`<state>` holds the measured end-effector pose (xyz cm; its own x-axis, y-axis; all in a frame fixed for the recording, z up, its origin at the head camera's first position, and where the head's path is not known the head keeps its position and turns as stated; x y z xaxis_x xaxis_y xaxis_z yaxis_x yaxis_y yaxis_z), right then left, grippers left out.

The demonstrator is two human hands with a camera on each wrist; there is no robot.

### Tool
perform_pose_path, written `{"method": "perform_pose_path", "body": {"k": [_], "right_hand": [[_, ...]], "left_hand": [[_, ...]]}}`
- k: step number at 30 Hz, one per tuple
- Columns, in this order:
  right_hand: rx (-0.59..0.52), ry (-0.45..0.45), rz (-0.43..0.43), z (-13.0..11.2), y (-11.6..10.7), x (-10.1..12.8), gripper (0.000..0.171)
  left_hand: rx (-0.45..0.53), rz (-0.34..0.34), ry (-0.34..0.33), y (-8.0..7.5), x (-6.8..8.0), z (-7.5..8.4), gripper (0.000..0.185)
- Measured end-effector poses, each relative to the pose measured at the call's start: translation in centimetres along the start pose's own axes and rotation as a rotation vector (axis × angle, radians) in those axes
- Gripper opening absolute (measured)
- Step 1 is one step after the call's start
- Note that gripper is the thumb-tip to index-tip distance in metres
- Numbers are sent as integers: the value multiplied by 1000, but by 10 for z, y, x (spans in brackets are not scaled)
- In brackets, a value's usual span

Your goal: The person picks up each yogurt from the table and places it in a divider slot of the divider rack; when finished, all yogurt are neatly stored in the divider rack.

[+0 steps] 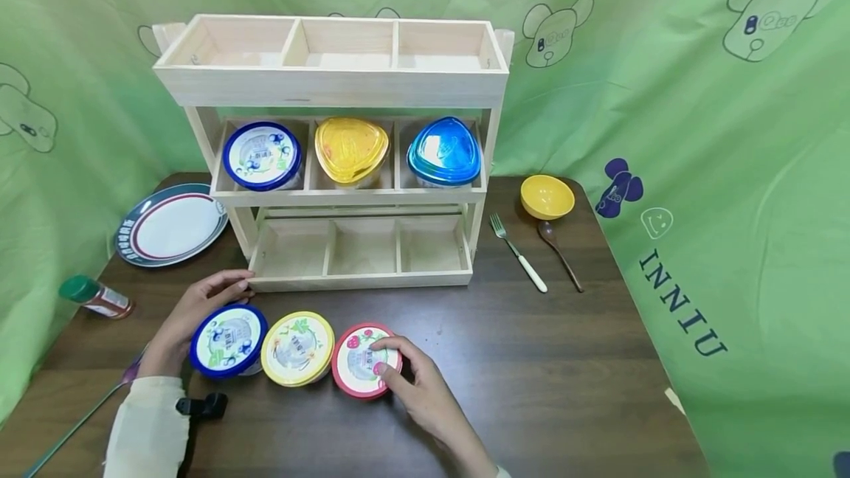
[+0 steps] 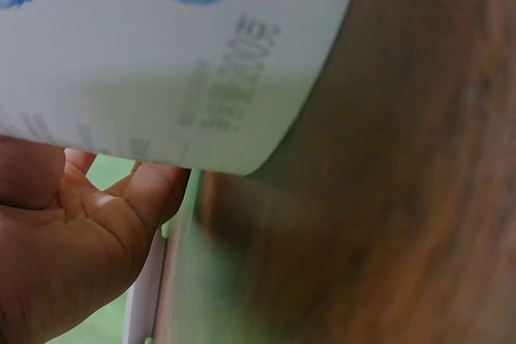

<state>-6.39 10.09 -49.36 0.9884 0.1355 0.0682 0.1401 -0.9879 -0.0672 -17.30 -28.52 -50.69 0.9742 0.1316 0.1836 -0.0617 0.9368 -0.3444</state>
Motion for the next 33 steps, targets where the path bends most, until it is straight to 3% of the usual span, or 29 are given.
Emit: {"method": "perform_pose_path", "body": {"k": [8, 20, 33], "right_hand": [[-18, 30, 68, 0, -16, 2, 28], [26, 48, 287, -9, -67, 11, 25], [-101, 37, 471, -27, -123, 6, 25]], "left_hand": [[1, 4, 2, -1, -1, 1, 48], [8, -3, -1, -1, 0, 1, 47], [4, -3, -11, -1, -2, -3, 48]]}}
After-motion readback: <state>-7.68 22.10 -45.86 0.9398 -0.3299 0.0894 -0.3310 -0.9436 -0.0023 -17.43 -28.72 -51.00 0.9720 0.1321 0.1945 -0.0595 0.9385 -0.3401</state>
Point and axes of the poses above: each hand's wrist, its own x-axis away from the middle knuckle, its own y-axis out of the palm, z = x × y, the point moved 5 cm from there along -x, towards the middle knuckle, and after that the axes turned 12 degrees about z, right-handed, at the moved point
